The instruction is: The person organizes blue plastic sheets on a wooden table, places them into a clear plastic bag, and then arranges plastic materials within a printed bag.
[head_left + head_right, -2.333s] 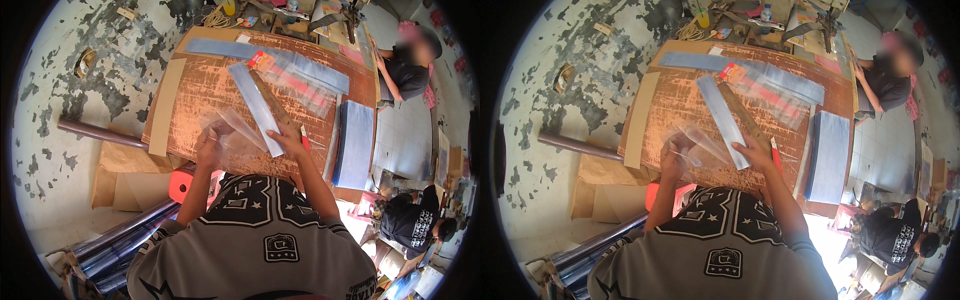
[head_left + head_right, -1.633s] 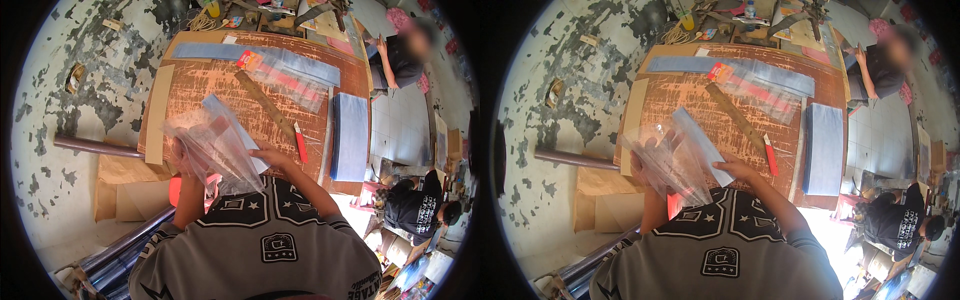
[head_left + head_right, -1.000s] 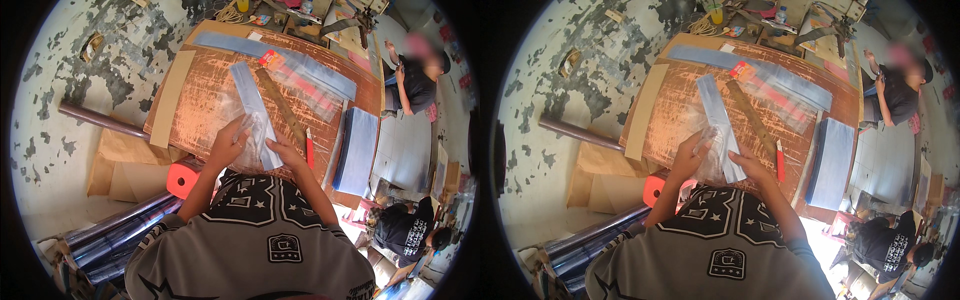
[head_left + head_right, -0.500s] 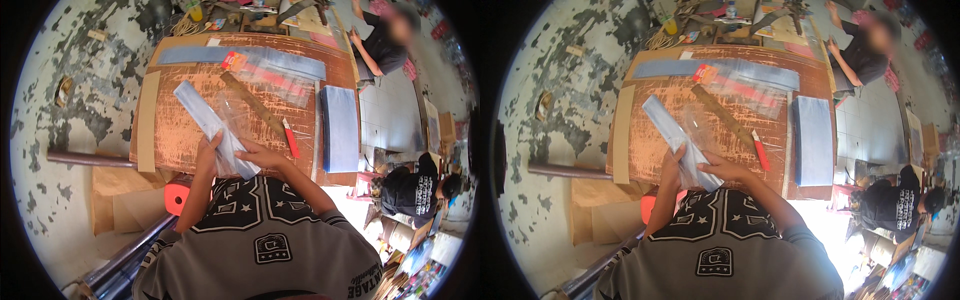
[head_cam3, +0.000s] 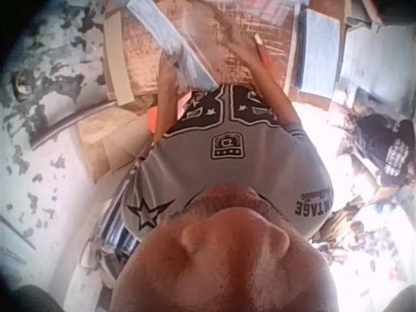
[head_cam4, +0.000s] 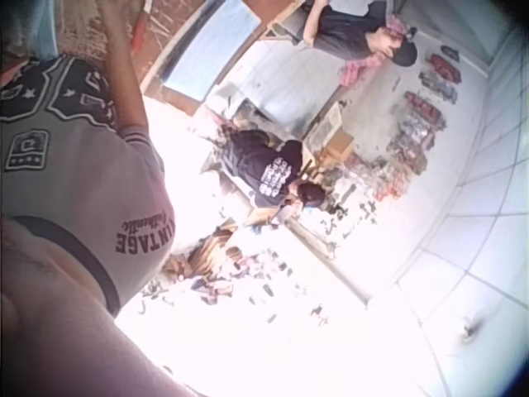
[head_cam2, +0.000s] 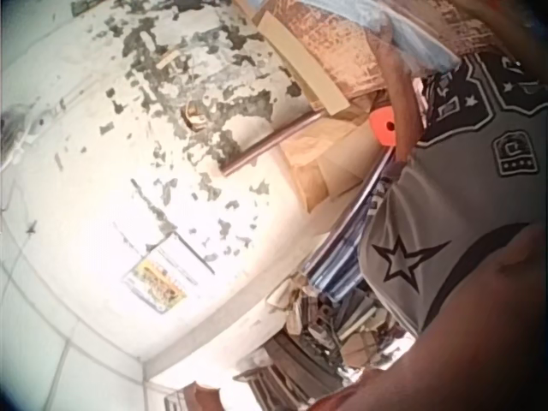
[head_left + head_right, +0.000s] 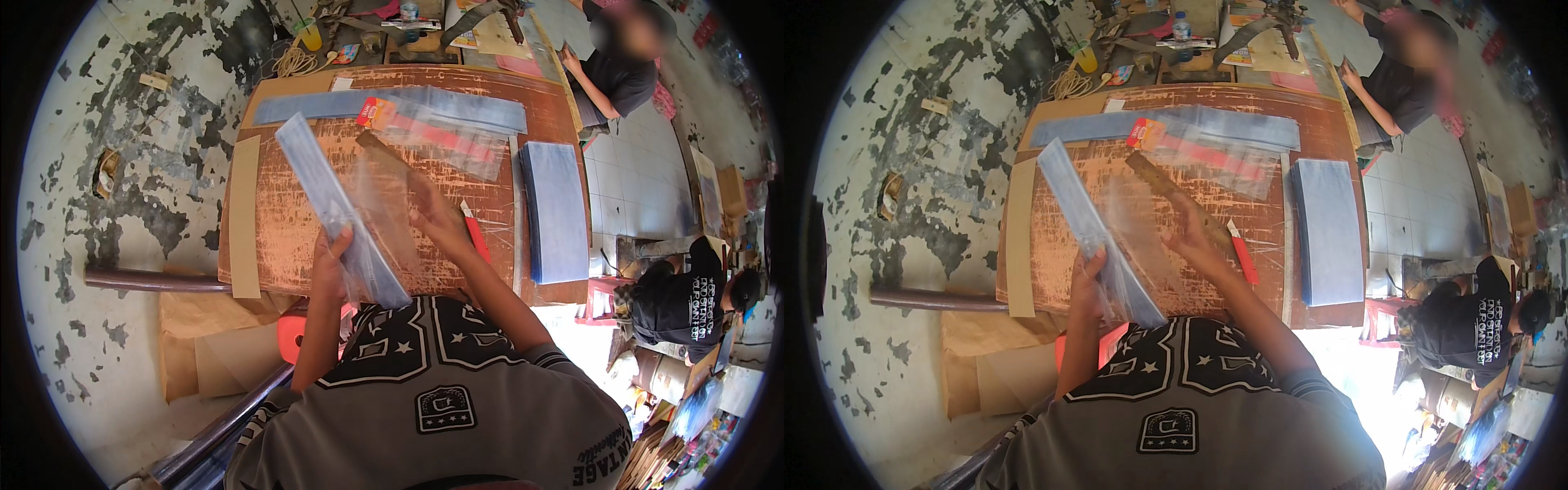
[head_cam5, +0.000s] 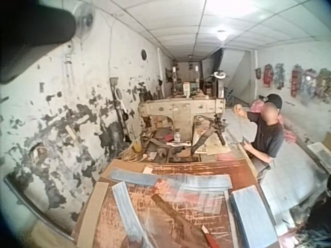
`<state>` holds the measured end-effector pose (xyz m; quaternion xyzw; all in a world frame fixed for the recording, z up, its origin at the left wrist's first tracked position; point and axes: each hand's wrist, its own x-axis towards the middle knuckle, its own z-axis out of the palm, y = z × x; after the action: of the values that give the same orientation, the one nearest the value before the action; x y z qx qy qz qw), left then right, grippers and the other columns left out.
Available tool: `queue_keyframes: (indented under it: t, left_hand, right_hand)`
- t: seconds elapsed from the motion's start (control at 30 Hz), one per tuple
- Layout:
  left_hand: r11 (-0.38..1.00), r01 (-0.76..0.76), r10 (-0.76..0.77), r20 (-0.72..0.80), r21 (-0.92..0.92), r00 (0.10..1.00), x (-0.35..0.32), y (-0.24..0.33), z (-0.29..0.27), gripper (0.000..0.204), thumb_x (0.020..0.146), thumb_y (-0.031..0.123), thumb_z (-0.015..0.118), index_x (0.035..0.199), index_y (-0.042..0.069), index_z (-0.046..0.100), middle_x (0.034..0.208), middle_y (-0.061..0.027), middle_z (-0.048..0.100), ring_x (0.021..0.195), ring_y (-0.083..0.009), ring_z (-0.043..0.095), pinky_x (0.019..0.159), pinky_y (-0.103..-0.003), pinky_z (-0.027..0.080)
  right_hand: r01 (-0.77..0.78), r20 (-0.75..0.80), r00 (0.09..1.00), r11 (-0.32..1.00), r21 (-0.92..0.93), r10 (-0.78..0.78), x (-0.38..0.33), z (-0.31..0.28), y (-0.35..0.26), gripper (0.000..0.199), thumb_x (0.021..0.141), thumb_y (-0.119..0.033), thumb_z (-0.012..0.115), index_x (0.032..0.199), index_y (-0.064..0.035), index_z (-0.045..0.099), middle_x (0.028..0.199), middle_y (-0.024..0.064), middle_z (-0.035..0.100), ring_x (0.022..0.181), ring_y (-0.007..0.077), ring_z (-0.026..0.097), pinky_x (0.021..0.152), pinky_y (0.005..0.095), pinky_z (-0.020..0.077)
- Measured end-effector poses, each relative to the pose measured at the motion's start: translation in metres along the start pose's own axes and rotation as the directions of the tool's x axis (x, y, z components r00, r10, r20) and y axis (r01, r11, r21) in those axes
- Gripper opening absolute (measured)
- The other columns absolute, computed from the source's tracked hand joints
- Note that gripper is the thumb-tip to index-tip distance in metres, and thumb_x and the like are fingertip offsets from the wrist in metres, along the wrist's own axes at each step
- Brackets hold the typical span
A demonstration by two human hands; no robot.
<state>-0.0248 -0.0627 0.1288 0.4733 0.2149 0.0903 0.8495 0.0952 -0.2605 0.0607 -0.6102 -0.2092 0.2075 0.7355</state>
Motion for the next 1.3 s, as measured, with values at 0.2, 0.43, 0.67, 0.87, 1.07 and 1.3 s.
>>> queue_keyframes:
  t: [0.2,0.43,0.67,0.87,1.07,1.3]
  left_hand:
    - [0.997,-0.005,-0.002,0.1,0.079,0.995,0.008,0.004,0.023,0.044,0.097,0.014,0.067,0.136,0.001,0.052,0.115,-0.0096,0.067,0.1,-0.0196,0.068,0.088,-0.033,0.056]
    - [0.966,-0.149,0.141,0.055,0.21,0.989,0.02,-0.028,0.018,0.043,0.099,0.019,0.067,0.135,0.001,0.053,0.115,-0.0067,0.067,0.102,-0.0146,0.063,0.09,-0.031,0.053]
    - [0.965,-0.154,0.107,0.217,0.213,0.97,0.018,-0.023,0.025,0.064,0.106,0.024,0.055,0.158,0.003,0.023,0.146,-0.0117,0.046,0.132,-0.0195,0.045,0.111,-0.035,0.038]
    - [0.925,-0.274,0.194,0.294,0.262,0.936,0.017,-0.033,0.014,0.064,0.108,0.025,0.051,0.158,0.002,0.019,0.153,-0.0119,0.037,0.14,-0.02,0.035,0.117,-0.036,0.029]
    - [0.954,-0.231,0.161,0.326,0.189,0.932,0.008,-0.041,-0.001,0.066,0.106,0.021,0.055,0.158,0.001,0.02,0.151,-0.0122,0.04,0.139,-0.0205,0.039,0.116,-0.037,0.032]
    - [0.94,-0.171,0.071,0.321,0.296,0.944,0.006,-0.049,-0.03,0.064,0.102,0.021,0.062,0.154,-0.001,0.032,0.141,-0.0141,0.053,0.128,-0.021,0.052,0.108,-0.038,0.043]
  right_hand:
    - [-0.38,0.463,0.871,0.82,0.427,0.162,-0.025,0.027,-0.004,0.11,0.091,-0.059,0.067,0.162,-0.0059,0.002,0.164,0.0199,0.022,0.15,0.0331,0.026,0.121,0.0452,0.0245]
    - [-0.341,0.343,0.906,0.907,0.247,0.247,-0.027,0.039,-0.027,0.102,0.085,-0.014,0.08,0.159,0.0008,0.012,0.155,0.0158,0.036,0.143,0.027,0.037,0.118,0.0384,0.0324]
    - [-0.351,0.241,0.913,0.935,0.051,0.33,-0.023,0.049,-0.048,0.091,0.082,-0.009,0.083,0.154,0.0004,0.029,0.141,0.0132,0.05,0.132,0.0228,0.048,0.111,0.0351,0.0398]
    - [-0.315,0.119,0.945,0.946,0.074,0.305,-0.025,0.045,-0.036,0.074,0.087,-0.011,0.078,0.148,0.0007,0.037,0.135,0.0107,0.055,0.124,0.0207,0.053,0.105,0.0341,0.0441]
    - [-0.231,0.137,0.962,0.972,-0.051,0.235,-0.019,0.037,-0.038,0.072,0.089,-0.009,0.075,0.149,-0.0008,0.036,0.133,0.0094,0.055,0.121,0.0209,0.054,0.104,0.034,0.0433]
    - [-0.305,0.106,0.945,0.951,-0.053,0.309,-0.017,0.024,-0.012,0.067,0.09,-0.013,0.074,0.147,0.001,0.042,0.136,0.012,0.055,0.123,0.0234,0.055,0.105,0.0339,0.043]
